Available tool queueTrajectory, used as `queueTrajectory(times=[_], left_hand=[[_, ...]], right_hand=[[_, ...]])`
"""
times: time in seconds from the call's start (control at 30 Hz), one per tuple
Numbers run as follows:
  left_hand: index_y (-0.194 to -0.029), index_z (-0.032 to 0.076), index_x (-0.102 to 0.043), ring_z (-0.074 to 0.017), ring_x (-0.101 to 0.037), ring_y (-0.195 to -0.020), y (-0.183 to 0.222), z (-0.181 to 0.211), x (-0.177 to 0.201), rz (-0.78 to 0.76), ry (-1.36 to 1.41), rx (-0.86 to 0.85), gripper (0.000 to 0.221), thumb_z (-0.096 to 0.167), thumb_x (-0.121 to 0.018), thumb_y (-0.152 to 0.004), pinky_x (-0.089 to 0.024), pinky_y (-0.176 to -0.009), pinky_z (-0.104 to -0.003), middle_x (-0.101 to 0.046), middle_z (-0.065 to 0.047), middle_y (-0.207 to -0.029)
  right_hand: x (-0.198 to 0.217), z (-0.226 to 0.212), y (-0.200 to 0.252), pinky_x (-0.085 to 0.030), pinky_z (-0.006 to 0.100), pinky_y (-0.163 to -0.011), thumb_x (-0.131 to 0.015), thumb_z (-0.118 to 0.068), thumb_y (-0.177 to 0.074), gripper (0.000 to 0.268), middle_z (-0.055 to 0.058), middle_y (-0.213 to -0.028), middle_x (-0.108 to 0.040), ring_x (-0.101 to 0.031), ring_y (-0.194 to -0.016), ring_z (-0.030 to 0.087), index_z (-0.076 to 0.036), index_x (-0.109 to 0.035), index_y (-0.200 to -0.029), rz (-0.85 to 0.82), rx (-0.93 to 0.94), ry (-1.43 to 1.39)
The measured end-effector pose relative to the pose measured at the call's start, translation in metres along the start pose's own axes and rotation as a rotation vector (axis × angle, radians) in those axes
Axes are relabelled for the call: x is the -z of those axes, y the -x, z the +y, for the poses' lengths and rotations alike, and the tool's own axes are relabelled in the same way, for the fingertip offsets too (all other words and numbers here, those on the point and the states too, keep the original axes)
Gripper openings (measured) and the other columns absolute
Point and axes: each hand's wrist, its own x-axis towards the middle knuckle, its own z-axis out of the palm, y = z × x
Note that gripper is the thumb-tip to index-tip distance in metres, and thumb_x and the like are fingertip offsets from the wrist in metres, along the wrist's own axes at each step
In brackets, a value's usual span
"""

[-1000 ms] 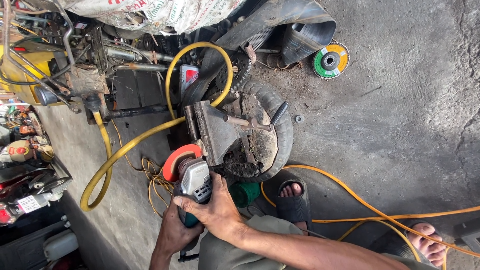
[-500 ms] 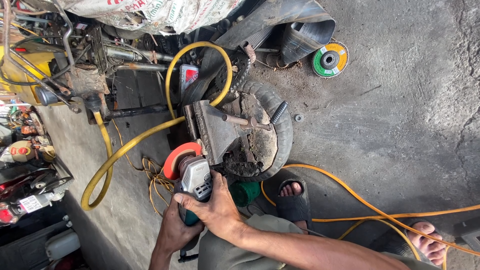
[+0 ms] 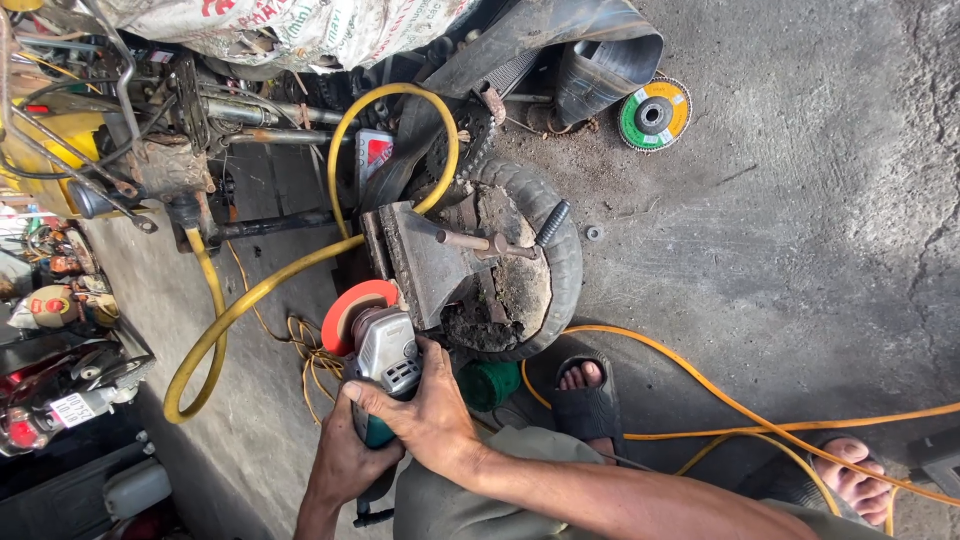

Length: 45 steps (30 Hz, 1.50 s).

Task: Using an angle grinder to smooth or shape a metal component on a motorcycle frame.

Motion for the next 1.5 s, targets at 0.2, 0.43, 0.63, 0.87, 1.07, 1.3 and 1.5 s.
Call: queueTrajectory(times=[0.2, 0.43, 0.63, 0.87, 1.07, 1.3, 1.5], left_hand=[[-0.108, 0.012, -0.060, -0.0197, -0.077, -0.082, 0.000, 0.007, 0.002, -0.006, -0.006, 0.025, 0.055, 0.018, -0.086, -0.059, -0.063, -0.073, -0.036, -0.077, -0.002, -0.091], [-0.107, 0.011, -0.059, -0.0194, -0.078, -0.078, 0.000, 0.014, 0.004, -0.013, -0.015, 0.044, 0.055, 0.018, -0.087, -0.060, -0.064, -0.069, -0.035, -0.079, -0.003, -0.088], [-0.108, 0.012, -0.058, -0.0193, -0.078, -0.081, -0.001, 0.017, 0.004, -0.010, -0.017, 0.026, 0.058, 0.020, -0.088, -0.060, -0.063, -0.071, -0.035, -0.079, -0.003, -0.091], [-0.106, 0.010, -0.059, -0.0273, -0.077, -0.084, 0.017, -0.018, 0.004, 0.164, -0.073, -0.003, 0.068, 0.030, -0.095, -0.052, -0.058, -0.070, -0.042, -0.079, -0.008, -0.089], [-0.132, 0.011, -0.052, -0.0253, -0.075, -0.093, 0.034, -0.044, 0.012, 0.295, 0.012, 0.045, 0.093, 0.025, -0.092, -0.050, -0.058, -0.078, -0.040, -0.077, -0.010, -0.103], [-0.145, 0.013, -0.046, -0.0362, -0.074, -0.098, 0.017, -0.059, 0.032, 0.177, -0.183, -0.158, 0.101, 0.030, -0.089, -0.055, -0.058, -0.076, -0.046, -0.076, -0.009, -0.113], [-0.133, 0.017, -0.056, -0.0314, -0.075, -0.091, -0.022, -0.048, 0.078, 0.001, -0.330, -0.311, 0.086, 0.042, -0.093, -0.059, -0.059, -0.075, -0.040, -0.078, -0.008, -0.105]], right_hand=[[-0.004, 0.006, -0.003, -0.046, 0.033, -0.108, -0.069, -0.075, -0.064, 0.106, 0.003, -0.134, -0.054, -0.051, -0.131, 0.014, -0.013, -0.043, -0.145, 0.020, 0.018, -0.010], [-0.004, 0.002, -0.001, -0.047, 0.032, -0.107, -0.070, -0.074, -0.064, 0.103, 0.003, -0.132, -0.056, -0.055, -0.128, 0.014, -0.015, -0.044, -0.144, 0.042, -0.004, -0.022], [-0.001, -0.001, -0.001, -0.044, 0.034, -0.112, -0.067, -0.076, -0.064, 0.112, 0.007, -0.140, -0.052, -0.051, -0.135, 0.019, -0.011, -0.037, -0.150, 0.020, -0.032, -0.029], [0.000, -0.008, 0.015, -0.049, 0.036, -0.104, -0.063, -0.073, -0.075, 0.096, 0.008, -0.132, -0.051, -0.054, -0.127, 0.018, -0.010, -0.039, -0.144, -0.058, 0.175, 0.032], [-0.005, -0.022, 0.022, -0.044, 0.041, -0.106, -0.054, -0.077, -0.073, 0.110, 0.012, -0.148, -0.050, -0.050, -0.137, 0.028, -0.005, -0.031, -0.153, -0.324, 0.208, 0.276], [-0.026, -0.001, 0.013, -0.054, 0.036, -0.099, -0.065, -0.068, -0.073, 0.098, 0.009, -0.135, -0.070, -0.067, -0.123, 0.020, -0.009, -0.042, -0.147, -0.282, 0.101, 0.288], [-0.056, 0.020, 0.009, -0.050, 0.031, -0.109, -0.070, -0.054, -0.077, 0.082, 0.007, -0.137, -0.067, -0.062, -0.128, 0.015, -0.009, -0.046, -0.140, -0.134, 0.164, -0.049]])
